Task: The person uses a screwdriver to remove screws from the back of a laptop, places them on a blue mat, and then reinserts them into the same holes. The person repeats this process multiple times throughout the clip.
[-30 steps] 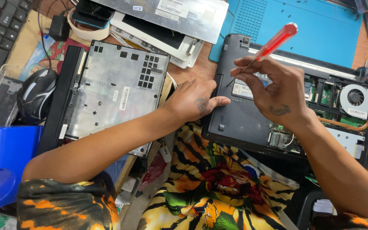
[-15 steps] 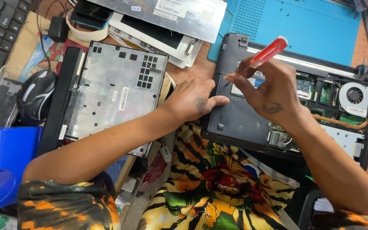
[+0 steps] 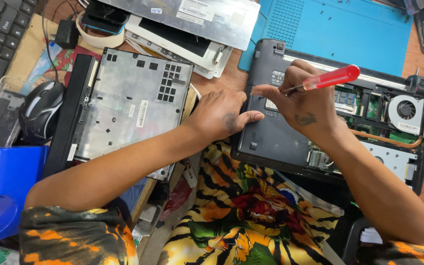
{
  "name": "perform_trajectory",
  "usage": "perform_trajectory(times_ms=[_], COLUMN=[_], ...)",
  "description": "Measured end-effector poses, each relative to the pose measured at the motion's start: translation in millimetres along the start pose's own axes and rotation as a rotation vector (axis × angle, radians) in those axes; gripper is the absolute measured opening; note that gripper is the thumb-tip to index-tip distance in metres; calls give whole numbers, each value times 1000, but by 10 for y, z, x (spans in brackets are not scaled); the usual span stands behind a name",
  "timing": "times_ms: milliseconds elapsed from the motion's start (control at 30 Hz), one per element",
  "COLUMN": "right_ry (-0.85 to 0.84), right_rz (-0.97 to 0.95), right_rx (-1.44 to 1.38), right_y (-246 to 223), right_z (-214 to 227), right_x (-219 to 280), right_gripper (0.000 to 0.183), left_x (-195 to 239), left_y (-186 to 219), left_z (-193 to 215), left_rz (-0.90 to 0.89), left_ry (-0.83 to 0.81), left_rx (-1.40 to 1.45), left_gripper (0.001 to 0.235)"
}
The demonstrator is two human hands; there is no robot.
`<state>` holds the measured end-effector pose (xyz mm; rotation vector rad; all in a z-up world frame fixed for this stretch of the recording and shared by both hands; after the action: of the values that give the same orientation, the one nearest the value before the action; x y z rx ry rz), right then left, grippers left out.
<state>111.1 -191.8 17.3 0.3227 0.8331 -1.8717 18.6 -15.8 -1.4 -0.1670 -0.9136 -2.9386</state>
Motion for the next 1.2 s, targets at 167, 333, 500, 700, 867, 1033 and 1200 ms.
perform_trajectory(times_ms=[167, 333, 500, 700, 867, 1033, 1200], right_ry=[50, -88, -178, -30, 73, 162, 116], right_rz=[94, 10, 88, 54, 248, 319, 293], right_rx=[50, 38, -116, -647, -348, -107, -79], right_y=[156, 107, -305, -547, -512, -567, -659], right_z=[-54, -34, 404, 769, 693, 737, 761], right_x=[-8, -119, -382, -410, -383, -477, -473], right_gripper=[66, 50, 50, 51, 38, 41, 35], left_x=[-5, -121, -177, -179, -178, -168, -140], left_y=[134, 113, 55, 91, 146, 184, 186], left_z=[96, 93, 90, 57, 123, 271, 311], left_rz=[-458, -557, -583, -534, -535, -482, -540], left_ry=[431, 318, 240, 246, 201, 188, 209], left_rx=[191, 370, 428, 404, 378, 444, 432], left_gripper=[35, 13, 7, 12, 13, 9, 8])
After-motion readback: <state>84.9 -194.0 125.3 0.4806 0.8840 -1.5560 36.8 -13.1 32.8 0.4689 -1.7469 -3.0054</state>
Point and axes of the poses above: each hand's wrist, its own x-axis away from the middle knuckle, its own z-axis out of the back of the hand, y = z × x, the point moved 2 cm from there along -x, towards the middle knuckle, and after that the axes turned 5 degrees about z, right-handed, at the moved point
